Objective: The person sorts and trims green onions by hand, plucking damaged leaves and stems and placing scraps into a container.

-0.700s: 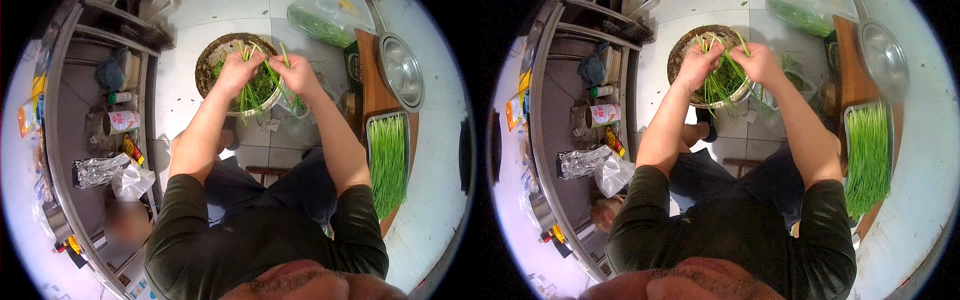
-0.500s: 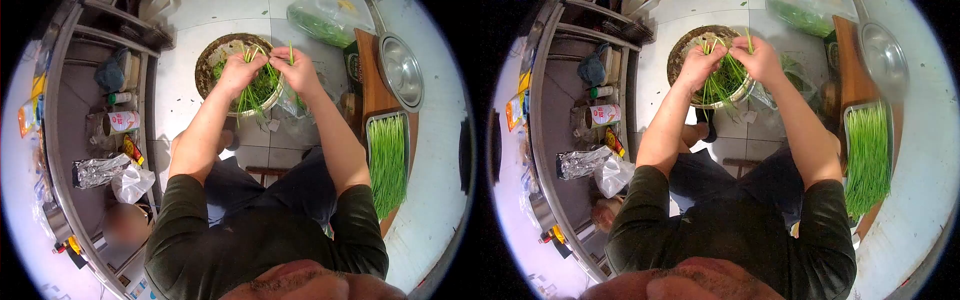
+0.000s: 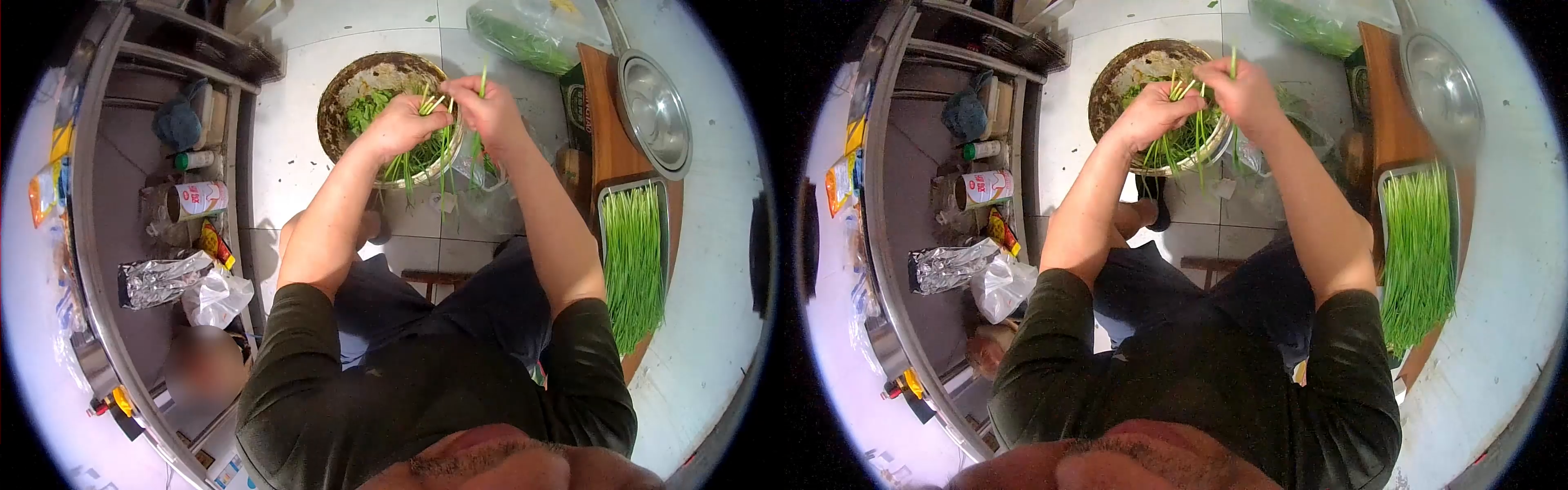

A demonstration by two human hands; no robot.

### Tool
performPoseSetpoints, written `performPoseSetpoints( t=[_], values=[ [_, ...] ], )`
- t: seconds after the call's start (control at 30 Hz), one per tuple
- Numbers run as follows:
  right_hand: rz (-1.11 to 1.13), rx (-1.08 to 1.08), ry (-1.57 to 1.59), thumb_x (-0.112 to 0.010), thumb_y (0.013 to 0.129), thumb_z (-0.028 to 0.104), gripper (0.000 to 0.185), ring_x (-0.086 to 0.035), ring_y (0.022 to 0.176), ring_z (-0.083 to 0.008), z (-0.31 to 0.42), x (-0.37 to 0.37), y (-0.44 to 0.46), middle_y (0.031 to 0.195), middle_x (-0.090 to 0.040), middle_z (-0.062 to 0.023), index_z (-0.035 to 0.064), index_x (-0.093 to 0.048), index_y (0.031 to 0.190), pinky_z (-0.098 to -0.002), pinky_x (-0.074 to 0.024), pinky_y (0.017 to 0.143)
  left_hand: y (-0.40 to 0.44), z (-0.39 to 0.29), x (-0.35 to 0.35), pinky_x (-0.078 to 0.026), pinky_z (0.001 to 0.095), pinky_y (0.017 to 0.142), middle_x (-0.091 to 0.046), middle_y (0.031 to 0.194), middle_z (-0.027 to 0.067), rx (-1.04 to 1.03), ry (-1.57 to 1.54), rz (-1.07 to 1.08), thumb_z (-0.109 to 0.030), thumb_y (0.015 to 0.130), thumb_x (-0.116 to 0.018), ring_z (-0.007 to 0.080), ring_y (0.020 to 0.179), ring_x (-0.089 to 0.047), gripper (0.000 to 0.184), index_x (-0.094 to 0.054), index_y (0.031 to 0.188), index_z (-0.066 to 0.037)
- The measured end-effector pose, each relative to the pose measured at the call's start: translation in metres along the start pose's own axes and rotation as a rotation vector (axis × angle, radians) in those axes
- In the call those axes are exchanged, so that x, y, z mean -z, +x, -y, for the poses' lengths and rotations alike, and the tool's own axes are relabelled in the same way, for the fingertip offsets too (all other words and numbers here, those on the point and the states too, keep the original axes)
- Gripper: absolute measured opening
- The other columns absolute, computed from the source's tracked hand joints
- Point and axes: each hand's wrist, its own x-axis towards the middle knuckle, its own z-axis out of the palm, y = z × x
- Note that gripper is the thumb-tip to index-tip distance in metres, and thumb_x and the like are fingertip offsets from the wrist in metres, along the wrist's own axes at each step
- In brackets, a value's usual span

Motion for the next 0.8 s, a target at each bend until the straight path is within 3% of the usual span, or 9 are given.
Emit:
performPoseSetpoints(
  t=[0.1, 0.2, 0.3, 0.4, 0.6, 0.7, 0.8],
  values=[
    [-0.147, 0.042, 0.049, -0.067, 0.085, 0.027, 0.029, -0.044, 0.054, -0.0065, 0.009, 0.007, 0.003, 0.06, -0.05, 0.0035, 0.0, -0.067, 0.097, -0.0231, -0.0332, 0.051, -0.005, -0.004, -0.005, -0.029, 0.022, 0.049, -0.047, 0.059, -0.0068, 0.024, 0.022, 0.011, -0.018, 0.09, -0.064, 0.0043, 0.051, -0.038, 0.013, -0.066, 0.091, -0.006],
    [-0.091, -0.04, 0.038, -0.066, 0.085, 0.029, 0.032, -0.045, 0.054, -0.0069, 0.005, 0.02, 0.007, 0.059, -0.051, 0.0019, -0.0005, -0.068, 0.097, -0.023, -0.034, 0.051, -0.007, -0.005, -0.003, -0.028, 0.0215, 0.049, -0.046, 0.06, -0.0071, 0.015, -0.004, 0.076, -0.02, 0.092, -0.061, 0.0043, 0.052, -0.037, 0.017, -0.067, 0.094, -0.004],
    [-0.116, -0.071, -0.146, -0.062, 0.09, 0.026, 0.024, -0.038, 0.048, -0.0052, 0.002, 0.012, 0.004, 0.059, -0.048, 0.0048, 0.0036, -0.068, 0.097, -0.0231, -0.0285, 0.046, -0.007, -0.005, 0.001, -0.028, 0.0213, 0.05, -0.045, 0.06, -0.0075, 0.015, -0.11, 0.116, -0.021, 0.094, -0.059, 0.004, 0.052, -0.036, 0.02, -0.068, 0.098, -0.003],
    [0.01, 0.034, -0.172, -0.061, 0.091, 0.022, 0.022, -0.038, 0.05, -0.004, 0.003, 0.005, -0.002, 0.062, -0.051, 0.0046, 0.0037, -0.069, 0.1, -0.0219, -0.0289, 0.046, -0.007, -0.006, 0.002, -0.028, 0.0211, 0.05, -0.046, 0.062, -0.008, -0.015, -0.043, 0.076, -0.02, 0.095, -0.058, 0.004, 0.052, -0.036, 0.021, -0.068, 0.099, -0.003],
    [0.103, 0.013, -0.105, -0.061, 0.089, 0.015, 0.023, -0.038, 0.051, -0.0028, 0.001, 0.008, -0.002, 0.069, -0.057, 0.0036, 0.003, -0.068, 0.107, -0.0205, -0.0281, 0.048, -0.003, 0.0, 0.002, -0.029, 0.0209, 0.05, -0.047, 0.063, -0.0084, -0.039, -0.035, 0.011, -0.023, 0.095, -0.058, 0.0034, 0.053, -0.037, 0.02, -0.068, 0.099, -0.005],
    [0.088, 0.073, -0.146, -0.063, 0.088, 0.015, 0.022, -0.038, 0.052, -0.0026, 0.003, 0.003, -0.006, 0.072, -0.059, 0.0032, 0.0024, -0.068, 0.106, -0.0205, -0.0282, 0.048, -0.002, 0.001, 0.002, -0.035, 0.0239, 0.05, -0.051, 0.061, -0.0044, -0.029, 0.07, -0.052, -0.026, 0.093, -0.061, 0.0057, 0.055, -0.043, 0.024, -0.071, 0.099, -0.005],
    [0.069, 0.085, -0.112, -0.066, 0.083, 0.022, 0.025, -0.049, 0.064, -0.0073, 0.0, 0.004, -0.003, 0.072, -0.061, 0.0006, 0.0008, -0.07, 0.096, -0.0247, -0.04, 0.058, 0.0, 0.006, -0.002, -0.031, 0.0216, 0.049, -0.048, 0.063, -0.0078, -0.07, 0.14, -0.04, -0.024, 0.096, -0.059, 0.0028, 0.055, -0.039, 0.02, -0.069, 0.099, -0.007]
  ],
)
